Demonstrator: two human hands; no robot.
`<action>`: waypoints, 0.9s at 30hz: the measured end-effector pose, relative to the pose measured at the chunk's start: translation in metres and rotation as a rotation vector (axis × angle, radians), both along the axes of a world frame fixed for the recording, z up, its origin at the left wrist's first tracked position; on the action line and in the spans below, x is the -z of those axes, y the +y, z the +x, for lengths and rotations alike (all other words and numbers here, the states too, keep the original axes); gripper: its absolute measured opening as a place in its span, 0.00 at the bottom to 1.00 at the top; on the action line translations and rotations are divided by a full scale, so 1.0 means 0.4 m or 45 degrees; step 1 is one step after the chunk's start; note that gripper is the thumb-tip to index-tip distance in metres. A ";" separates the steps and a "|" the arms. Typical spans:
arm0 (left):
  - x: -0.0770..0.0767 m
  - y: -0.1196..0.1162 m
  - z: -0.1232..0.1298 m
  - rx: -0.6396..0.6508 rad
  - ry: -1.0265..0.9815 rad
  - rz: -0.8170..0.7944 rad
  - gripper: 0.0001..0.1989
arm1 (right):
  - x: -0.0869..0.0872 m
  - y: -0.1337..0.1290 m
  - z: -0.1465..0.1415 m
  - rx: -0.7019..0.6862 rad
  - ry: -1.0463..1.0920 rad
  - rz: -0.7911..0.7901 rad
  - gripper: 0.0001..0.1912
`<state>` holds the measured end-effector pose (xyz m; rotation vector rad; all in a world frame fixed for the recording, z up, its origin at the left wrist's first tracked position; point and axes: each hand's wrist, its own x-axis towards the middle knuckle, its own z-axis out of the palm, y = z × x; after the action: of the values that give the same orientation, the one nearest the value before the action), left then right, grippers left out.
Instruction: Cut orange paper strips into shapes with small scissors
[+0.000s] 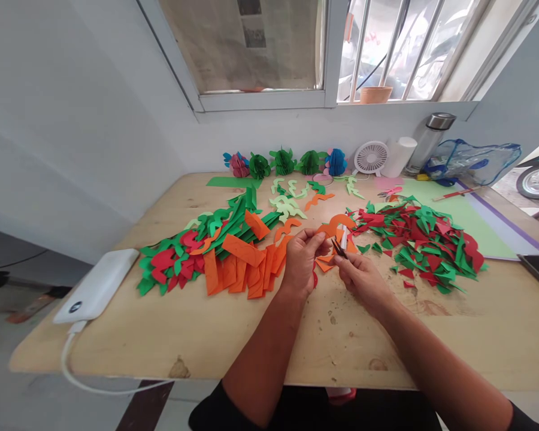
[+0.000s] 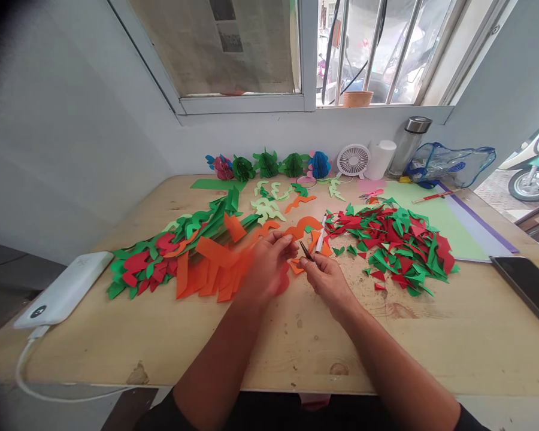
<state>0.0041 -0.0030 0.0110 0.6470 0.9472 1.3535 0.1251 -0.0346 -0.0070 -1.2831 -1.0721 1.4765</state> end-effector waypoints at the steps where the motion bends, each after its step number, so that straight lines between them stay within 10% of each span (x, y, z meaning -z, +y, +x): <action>1: 0.001 0.000 0.000 0.003 -0.003 0.002 0.11 | -0.001 -0.001 -0.001 -0.005 -0.006 -0.002 0.21; 27: 0.010 -0.001 0.003 0.079 0.031 0.014 0.09 | -0.003 -0.003 0.001 -0.048 0.021 0.023 0.23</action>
<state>0.0053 -0.0033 0.0071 0.6973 0.9321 1.2995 0.1254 -0.0359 -0.0057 -1.2429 -1.1018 1.4994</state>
